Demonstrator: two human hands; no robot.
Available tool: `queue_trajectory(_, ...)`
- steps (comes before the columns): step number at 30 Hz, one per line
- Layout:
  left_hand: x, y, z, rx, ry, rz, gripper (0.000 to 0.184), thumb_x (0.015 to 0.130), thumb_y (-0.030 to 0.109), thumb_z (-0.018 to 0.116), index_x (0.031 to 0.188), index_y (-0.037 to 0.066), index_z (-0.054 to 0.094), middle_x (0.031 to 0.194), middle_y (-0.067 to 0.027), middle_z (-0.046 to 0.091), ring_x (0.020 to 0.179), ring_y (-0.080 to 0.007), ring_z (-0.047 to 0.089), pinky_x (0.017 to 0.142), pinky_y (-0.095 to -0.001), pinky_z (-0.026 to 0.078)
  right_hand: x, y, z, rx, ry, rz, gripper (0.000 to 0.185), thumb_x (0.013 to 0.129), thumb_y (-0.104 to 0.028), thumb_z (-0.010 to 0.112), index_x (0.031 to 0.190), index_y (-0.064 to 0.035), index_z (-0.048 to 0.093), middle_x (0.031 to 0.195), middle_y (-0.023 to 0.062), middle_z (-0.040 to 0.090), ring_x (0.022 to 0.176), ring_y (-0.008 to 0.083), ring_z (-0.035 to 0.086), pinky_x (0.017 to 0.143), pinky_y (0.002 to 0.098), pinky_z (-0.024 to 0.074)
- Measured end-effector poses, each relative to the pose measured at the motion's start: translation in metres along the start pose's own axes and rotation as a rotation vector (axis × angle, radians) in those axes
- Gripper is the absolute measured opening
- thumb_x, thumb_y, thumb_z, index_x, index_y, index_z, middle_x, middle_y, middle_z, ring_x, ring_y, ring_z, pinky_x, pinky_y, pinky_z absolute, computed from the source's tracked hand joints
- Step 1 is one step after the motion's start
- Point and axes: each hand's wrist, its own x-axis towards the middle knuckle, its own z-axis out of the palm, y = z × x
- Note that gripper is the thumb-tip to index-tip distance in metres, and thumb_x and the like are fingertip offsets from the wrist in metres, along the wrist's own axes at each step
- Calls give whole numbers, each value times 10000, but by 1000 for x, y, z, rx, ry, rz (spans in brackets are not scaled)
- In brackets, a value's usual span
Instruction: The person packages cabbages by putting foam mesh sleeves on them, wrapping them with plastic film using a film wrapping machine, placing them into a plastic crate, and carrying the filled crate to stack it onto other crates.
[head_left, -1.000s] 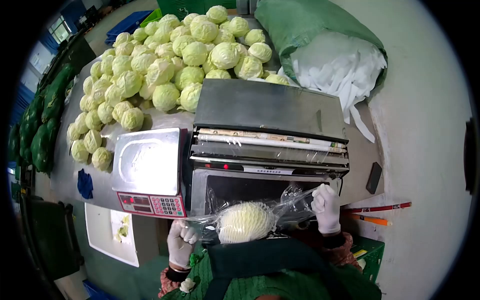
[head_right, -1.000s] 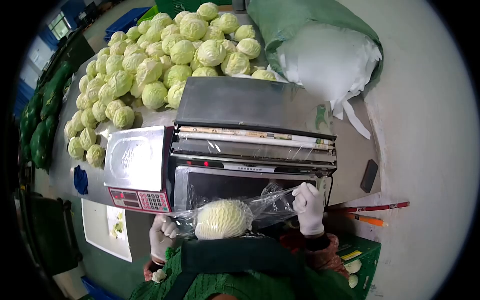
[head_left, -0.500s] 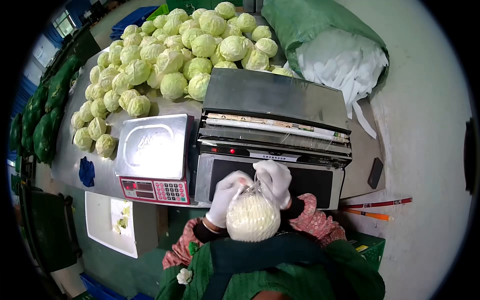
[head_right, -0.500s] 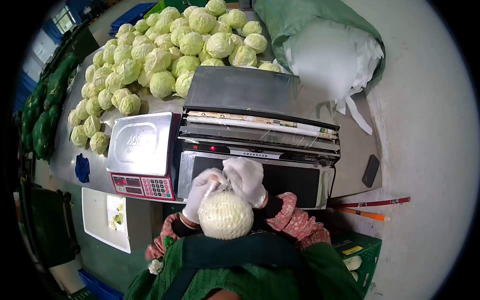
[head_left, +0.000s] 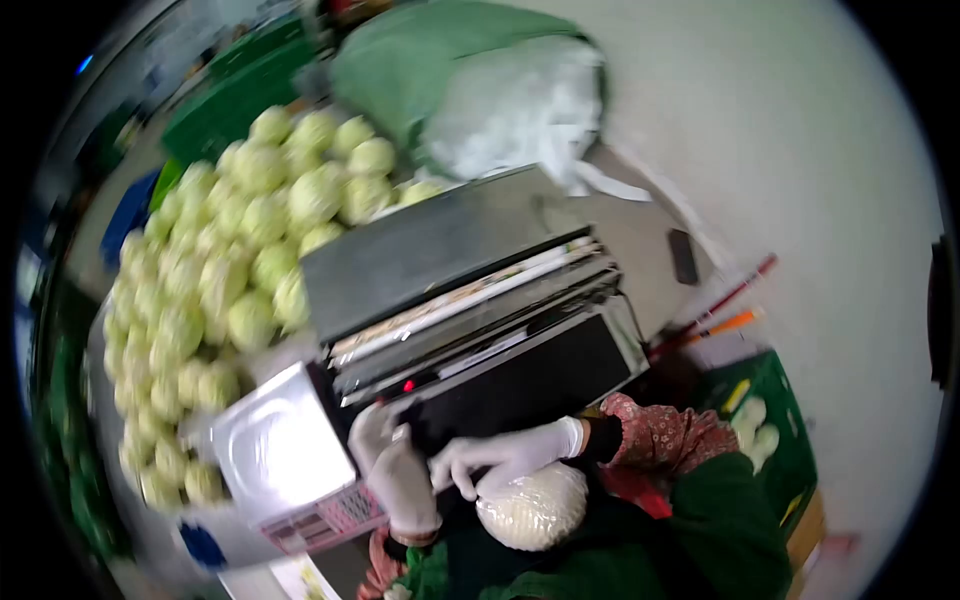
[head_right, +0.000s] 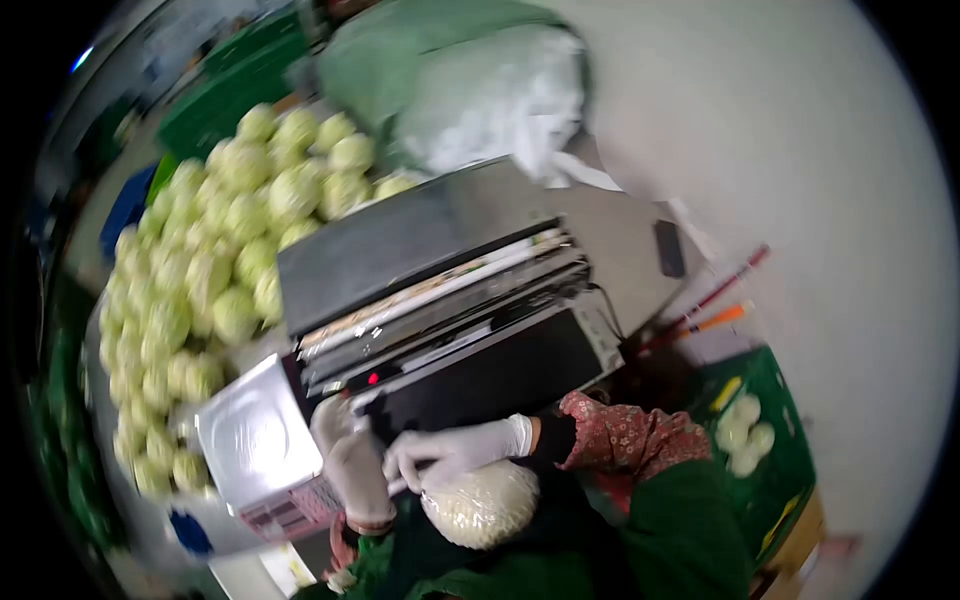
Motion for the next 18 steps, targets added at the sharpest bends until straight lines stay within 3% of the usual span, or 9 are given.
queue_trajectory(3,2,27,39,87,-180,190,476,916,186,404,1335,-42,416,1396,-130,420,1323,-280,373,1108,-456,260,-33,8,11,605,-97,348,208,937,-150,490,1069,-9,566,1234,117,549,1231,221,470,1046,339,360)
queue_trajectory(5,-2,20,57,590,-1558,623,629,907,434,538,1364,12,441,1424,-217,402,1404,-369,254,1126,-476,224,-84,64,33,526,327,81,268,903,-165,562,1123,-12,574,1207,106,585,1161,199,523,1015,328,396)
queue_trajectory(7,-12,0,67,419,-1679,379,659,884,456,576,1362,22,446,1407,-223,411,1400,-383,255,1126,-475,223,-102,82,51,134,481,-117,334,866,-166,630,1164,-23,581,1182,86,608,1105,175,560,983,312,426)
queue_trajectory(11,-49,-29,75,125,-1544,-268,734,834,481,660,1346,0,446,1359,-199,452,1335,-341,370,1106,-426,280,-162,58,126,68,1067,-39,280,958,-231,537,1171,-56,590,1183,47,594,1124,159,539,977,307,422)
queue_trajectory(12,-59,-42,74,121,-1399,-343,745,832,483,672,1334,-19,446,1343,-175,475,1264,-286,453,1075,-401,339,-174,58,133,951,1099,-216,379,994,-323,487,1239,-38,539,1220,48,578,1138,171,534,997,310,404)
queue_trajectory(13,-76,-47,82,76,-1180,-528,675,875,445,635,1319,-30,453,1308,-156,508,1206,-258,508,1033,-390,399,-191,32,147,1015,1142,-298,547,986,-389,496,1370,-11,401,1379,92,460,1269,217,444,1084,348,322)
queue_trajectory(15,-98,-60,115,25,-990,-725,583,921,383,584,1310,-32,459,1282,-145,530,1168,-250,538,1011,-375,427,-215,22,165,-129,1349,-78,710,957,-410,544,1453,3,250,1498,127,289,1394,258,280,1145,391,211)
queue_trajectory(16,-112,-71,135,14,-954,-737,489,964,304,521,1315,-30,455,1282,-149,529,1151,-247,549,999,-366,442,-226,21,172,-316,1345,-108,896,890,-499,606,1489,0,164,1545,165,169,1440,265,148,1167,380,126)
queue_trajectory(18,-139,-84,186,53,-1065,-615,443,997,235,462,1361,-14,426,1324,-138,504,1210,-223,498,1052,-338,383,-260,19,172,-517,1578,-120,783,884,-346,656,1455,8,253,1490,142,293,1395,231,256,1148,364,201)
